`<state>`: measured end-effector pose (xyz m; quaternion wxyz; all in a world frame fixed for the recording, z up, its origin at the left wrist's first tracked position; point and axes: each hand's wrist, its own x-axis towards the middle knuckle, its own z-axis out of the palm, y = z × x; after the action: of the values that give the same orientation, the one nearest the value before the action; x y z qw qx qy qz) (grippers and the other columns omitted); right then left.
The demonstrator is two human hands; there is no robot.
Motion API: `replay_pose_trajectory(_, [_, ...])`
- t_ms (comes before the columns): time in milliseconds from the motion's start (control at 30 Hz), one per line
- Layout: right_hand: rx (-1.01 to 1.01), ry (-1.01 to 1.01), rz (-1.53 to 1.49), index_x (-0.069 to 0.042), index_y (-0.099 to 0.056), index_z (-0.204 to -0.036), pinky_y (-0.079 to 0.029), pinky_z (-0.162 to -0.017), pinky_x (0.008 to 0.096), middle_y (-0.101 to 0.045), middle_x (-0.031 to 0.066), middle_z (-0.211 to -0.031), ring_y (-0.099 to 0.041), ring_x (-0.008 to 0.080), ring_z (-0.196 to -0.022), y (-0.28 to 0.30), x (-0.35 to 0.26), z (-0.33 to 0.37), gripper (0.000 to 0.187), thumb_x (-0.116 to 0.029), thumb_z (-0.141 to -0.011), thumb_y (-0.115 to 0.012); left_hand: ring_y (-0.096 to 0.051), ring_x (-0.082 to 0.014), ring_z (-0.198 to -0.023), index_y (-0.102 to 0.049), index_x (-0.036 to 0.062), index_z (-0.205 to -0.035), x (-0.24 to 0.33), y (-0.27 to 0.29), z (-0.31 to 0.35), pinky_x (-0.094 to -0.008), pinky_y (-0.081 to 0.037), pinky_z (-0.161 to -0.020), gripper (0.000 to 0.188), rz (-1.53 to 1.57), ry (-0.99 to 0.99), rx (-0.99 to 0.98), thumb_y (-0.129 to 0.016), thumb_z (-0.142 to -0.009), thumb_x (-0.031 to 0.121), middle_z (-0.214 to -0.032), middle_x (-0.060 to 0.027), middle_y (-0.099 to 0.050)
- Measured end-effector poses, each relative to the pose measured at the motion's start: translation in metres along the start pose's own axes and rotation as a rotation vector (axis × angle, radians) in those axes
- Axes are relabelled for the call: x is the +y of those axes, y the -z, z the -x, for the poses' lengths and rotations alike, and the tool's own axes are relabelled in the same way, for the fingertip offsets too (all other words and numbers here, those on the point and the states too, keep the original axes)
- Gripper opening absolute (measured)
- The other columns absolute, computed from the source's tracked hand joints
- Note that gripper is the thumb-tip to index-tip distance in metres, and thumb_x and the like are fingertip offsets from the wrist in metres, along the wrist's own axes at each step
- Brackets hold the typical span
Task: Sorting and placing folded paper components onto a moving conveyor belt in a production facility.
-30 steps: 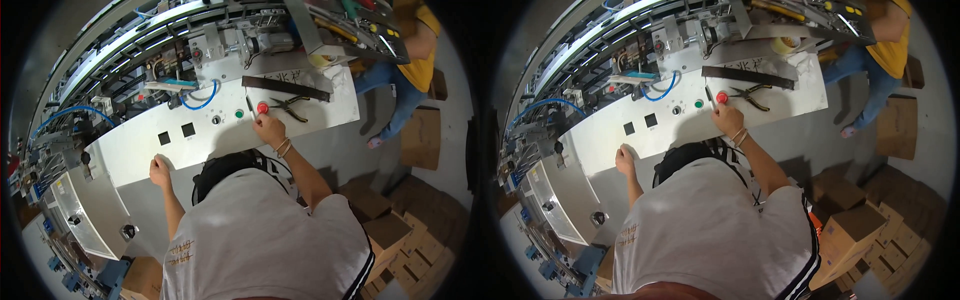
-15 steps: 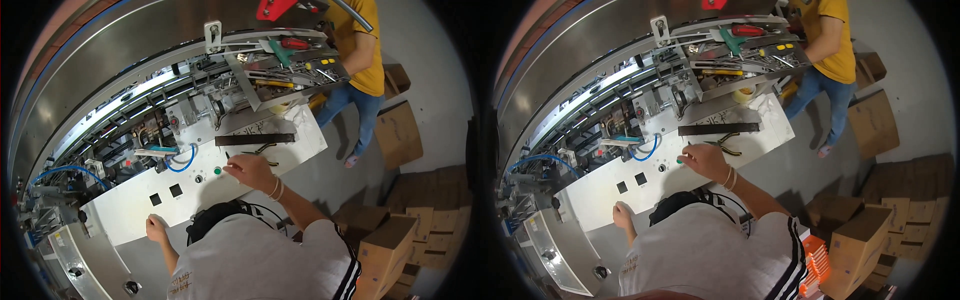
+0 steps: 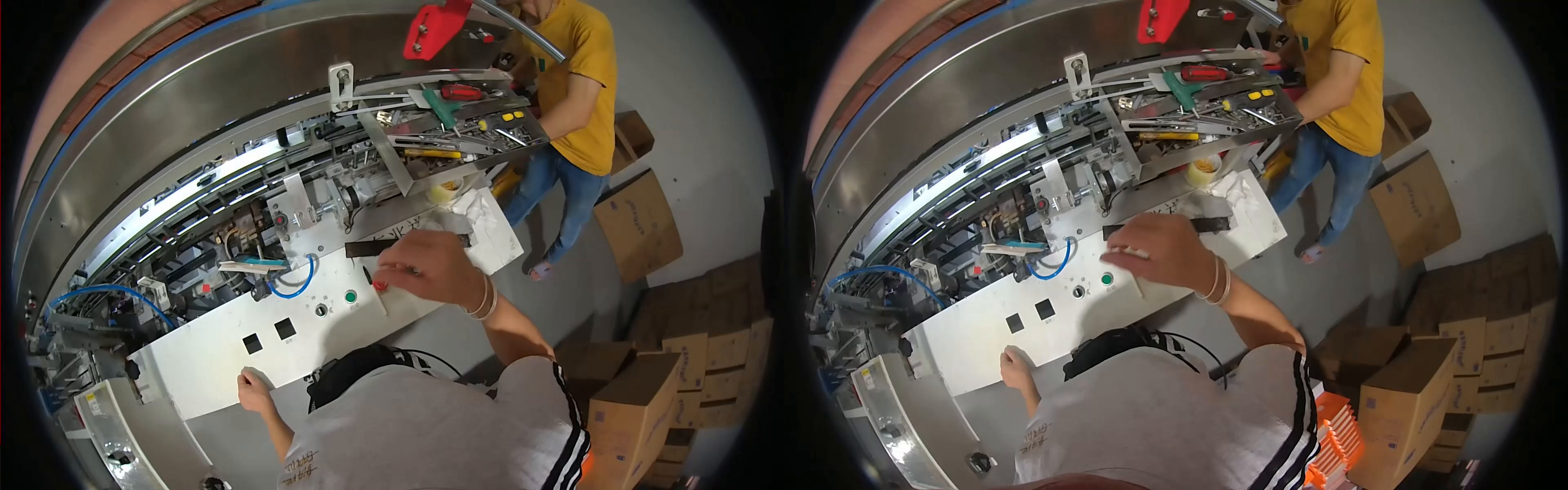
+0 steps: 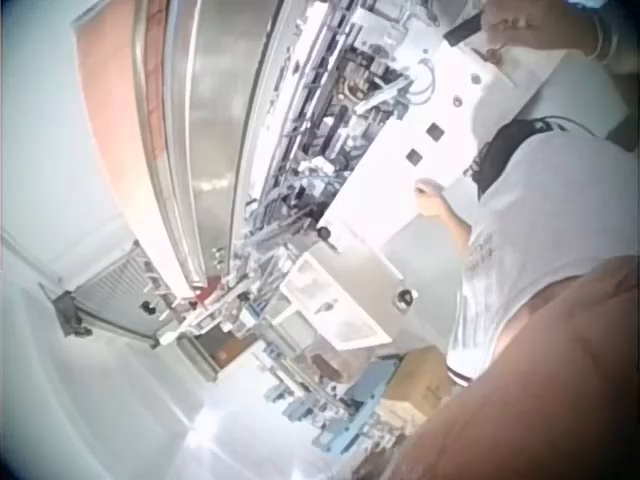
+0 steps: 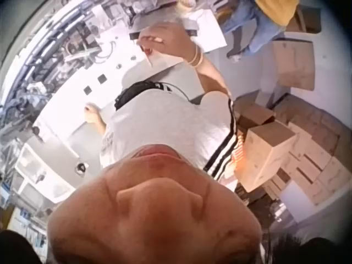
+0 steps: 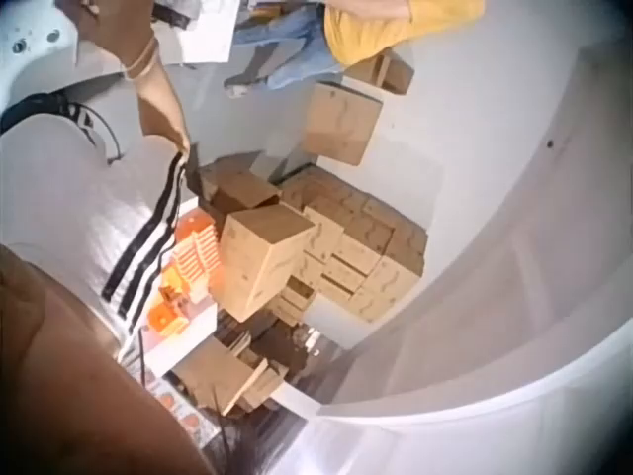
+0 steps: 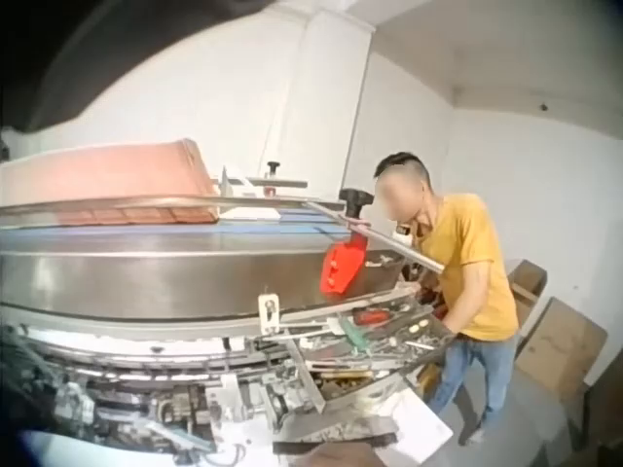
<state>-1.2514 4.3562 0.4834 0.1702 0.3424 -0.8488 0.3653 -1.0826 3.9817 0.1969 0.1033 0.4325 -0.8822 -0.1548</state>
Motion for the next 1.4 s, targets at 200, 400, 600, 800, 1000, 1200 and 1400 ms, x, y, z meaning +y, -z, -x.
replay_pose_trajectory(200, [-0.212, 0.051, -0.092, -0.012, -0.061, -0.075, -0.048, -0.059, 0.0287, -0.061, -0.0001, -0.085, -0.060, 0.0174, -0.072, -0.015, -0.007, 0.014, 0.021, -0.030, -0.073, -0.070, -0.059, -0.0352, -0.061, -0.063, 0.0110, -0.073, 0.004, -0.004, -0.002, -0.0441, -0.044, -0.053, 0.040, -0.004, -0.008, 0.071, -0.044, -0.087, 0.044, -0.069, -0.0118, -0.063])
replay_pose_trajectory(400, [-0.291, -0.028, -0.062, -0.009, -0.063, -0.086, -0.048, -0.057, 0.0265, -0.062, 0.0021, -0.076, -0.061, 0.0178, -0.066, -0.002, -0.007, 0.015, 0.023, -0.023, -0.072, -0.073, -0.058, -0.0364, -0.060, -0.062, 0.0118, -0.072, 0.000, -0.004, 0.001, -0.0451, -0.044, -0.053, 0.041, -0.044, 0.000, 0.099, -0.043, -0.087, 0.044, -0.067, -0.0130, -0.062])
replay_pose_trajectory(600, [-0.634, -0.332, -0.122, -0.010, -0.062, -0.097, -0.049, -0.061, 0.0317, -0.064, 0.0081, -0.081, -0.062, 0.0231, -0.070, -0.059, 0.005, 0.063, 0.027, -0.031, -0.080, -0.061, -0.058, -0.0367, -0.061, -0.063, 0.0117, -0.073, 0.002, -0.007, -0.002, -0.0455, -0.045, -0.054, 0.041, -0.057, 0.000, 0.078, -0.042, -0.087, 0.044, -0.068, -0.0133, -0.063])
replay_pose_trajectory(800, [-0.816, -0.347, -0.119, -0.013, -0.061, -0.098, -0.049, -0.069, 0.0399, -0.064, 0.0100, -0.088, -0.061, 0.0295, -0.082, -0.105, -0.001, 0.114, 0.026, -0.030, -0.079, -0.060, -0.060, -0.0371, -0.064, -0.067, 0.0150, -0.080, -0.004, -0.013, -0.005, -0.0458, -0.047, -0.054, 0.039, -0.083, 0.032, 0.064, -0.042, -0.085, 0.044, -0.071, -0.0146, -0.063])
replay_pose_trajectory(1000, [-0.815, -0.339, -0.177, -0.012, -0.062, -0.093, -0.049, -0.064, 0.0366, -0.065, 0.0069, -0.081, -0.062, 0.0273, -0.075, -0.121, 0.000, 0.121, 0.021, -0.028, -0.078, -0.060, -0.058, -0.0353, -0.056, -0.065, 0.0108, -0.073, 0.001, -0.009, -0.001, -0.0427, -0.046, -0.052, 0.032, 0.034, 0.002, 0.134, -0.049, -0.084, 0.036, -0.061, -0.0136, -0.061])
replay_pose_trajectory(1200, [-0.732, -0.331, -0.241, -0.011, -0.062, -0.085, -0.047, -0.058, 0.0365, -0.062, 0.0091, -0.072, -0.061, 0.0274, -0.068, -0.127, -0.001, 0.097, 0.014, -0.024, -0.080, -0.058, -0.058, -0.0343, -0.055, -0.066, 0.0109, -0.072, 0.002, -0.001, 0.000, -0.0422, -0.046, -0.053, 0.031, 0.019, 0.040, 0.098, -0.050, -0.084, 0.035, -0.060, -0.0129, -0.060])
replay_pose_trajectory(1400, [-0.487, -0.338, -0.228, -0.008, -0.061, -0.080, -0.046, -0.056, 0.0356, -0.060, 0.0119, -0.071, -0.059, 0.0299, -0.065, -0.152, 0.013, 0.055, 0.010, -0.018, -0.080, -0.059, -0.058, -0.0333, -0.058, -0.063, 0.0088, -0.068, 0.003, -0.001, -0.001, -0.0403, -0.046, -0.055, 0.040, 0.049, 0.055, 0.107, -0.047, -0.086, 0.041, -0.061, -0.0120, -0.061])
